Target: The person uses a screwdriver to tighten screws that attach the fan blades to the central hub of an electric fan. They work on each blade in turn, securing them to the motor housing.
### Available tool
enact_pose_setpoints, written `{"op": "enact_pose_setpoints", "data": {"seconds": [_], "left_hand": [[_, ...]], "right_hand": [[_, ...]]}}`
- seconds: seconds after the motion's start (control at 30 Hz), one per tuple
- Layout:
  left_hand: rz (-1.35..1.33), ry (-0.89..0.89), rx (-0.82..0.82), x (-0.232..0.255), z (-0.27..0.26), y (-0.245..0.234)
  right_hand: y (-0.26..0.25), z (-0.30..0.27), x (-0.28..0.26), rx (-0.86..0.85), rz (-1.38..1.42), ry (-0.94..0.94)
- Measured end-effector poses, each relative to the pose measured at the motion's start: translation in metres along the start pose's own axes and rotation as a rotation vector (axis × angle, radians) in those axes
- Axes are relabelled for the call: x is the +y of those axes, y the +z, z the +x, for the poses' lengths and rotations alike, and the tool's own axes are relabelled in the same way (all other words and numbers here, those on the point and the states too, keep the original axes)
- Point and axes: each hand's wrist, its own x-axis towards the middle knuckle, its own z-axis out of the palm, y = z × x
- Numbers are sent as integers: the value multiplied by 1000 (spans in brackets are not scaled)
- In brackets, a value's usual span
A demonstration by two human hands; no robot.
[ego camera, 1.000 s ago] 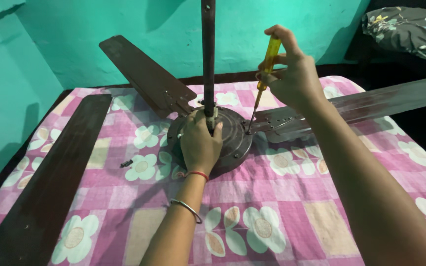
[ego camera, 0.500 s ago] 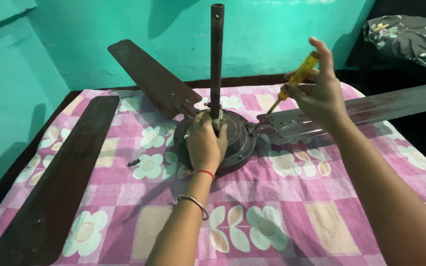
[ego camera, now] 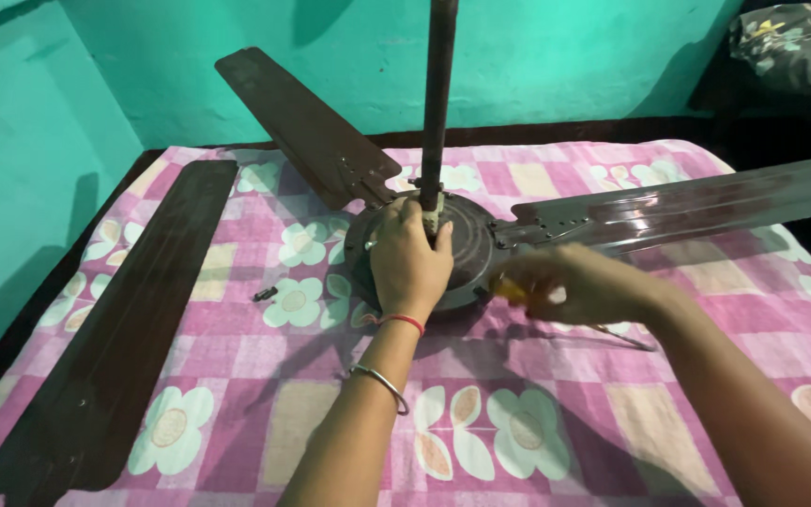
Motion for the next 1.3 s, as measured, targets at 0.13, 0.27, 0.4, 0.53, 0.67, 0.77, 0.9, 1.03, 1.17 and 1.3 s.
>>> {"op": "enact_pose_setpoints", "data": {"seconds": [0.13, 0.27, 0.4, 0.53, 0.67, 0.77, 0.9, 1.03, 1.17, 1.3], "left_hand": [[-16, -42, -42, 0, 0, 0], [-23, -13, -9, 0, 0, -1], [-27, -19, -13, 1, -1, -1], [-12, -39, -34, 1, 1, 0], [10, -24, -28, -2, -1, 3], [-5, -5, -10, -2, 0, 2], [7, -13, -27, -2, 0, 2], [36, -22, -55, -3, 0, 5], [64, -11, -125, -5, 0, 6], [49, 81, -166, -13, 2, 1]], "right_hand": [[1, 4, 3, -59, 96, -35], [-2, 16, 14, 278, -124, -32], [5, 30, 26, 576, -272, -86], [14, 44, 39, 649, -195, -60], [20, 47, 51, 724, -184, -85], [22, 49, 52, 732, -112, 20], [25, 50, 46, 756, -113, 79], [28, 49, 40, 763, -103, 136], [32, 49, 34, 799, -126, 174], [46, 44, 27, 904, -202, 109]]}}
